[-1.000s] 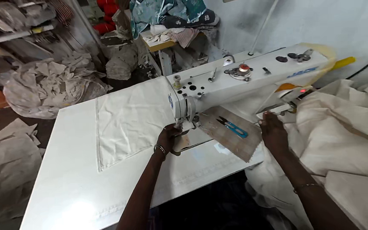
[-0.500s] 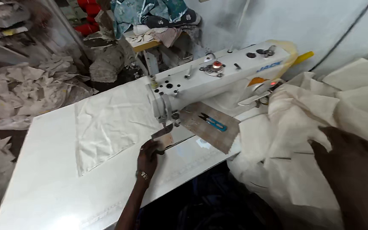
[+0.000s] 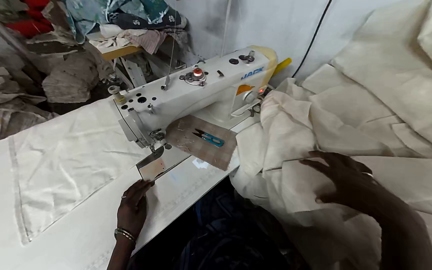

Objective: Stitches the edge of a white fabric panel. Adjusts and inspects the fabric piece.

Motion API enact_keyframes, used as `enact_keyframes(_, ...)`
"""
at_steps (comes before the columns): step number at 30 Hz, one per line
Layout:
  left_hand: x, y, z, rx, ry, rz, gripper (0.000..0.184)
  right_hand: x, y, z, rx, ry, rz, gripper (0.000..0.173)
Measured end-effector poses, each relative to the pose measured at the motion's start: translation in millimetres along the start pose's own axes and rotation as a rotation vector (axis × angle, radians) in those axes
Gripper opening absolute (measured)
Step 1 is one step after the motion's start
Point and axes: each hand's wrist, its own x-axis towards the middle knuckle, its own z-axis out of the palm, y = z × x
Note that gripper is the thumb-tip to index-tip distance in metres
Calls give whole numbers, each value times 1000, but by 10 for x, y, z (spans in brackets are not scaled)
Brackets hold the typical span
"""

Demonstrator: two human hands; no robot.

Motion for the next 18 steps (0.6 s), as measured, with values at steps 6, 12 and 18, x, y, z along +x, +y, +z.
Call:
enact_keyframes(6, 5, -6, 15, 17, -2, 4, 34, -103, 56, 568, -119, 67, 5, 84)
enact_keyframes(12, -84, 6, 1, 21, -3, 8, 34, -299, 127, 629, -192, 189, -153, 89)
enact_keyframes(18, -221, 432, 80, -156, -44, -10, 29, -420, -84, 65, -17, 728, -104, 24)
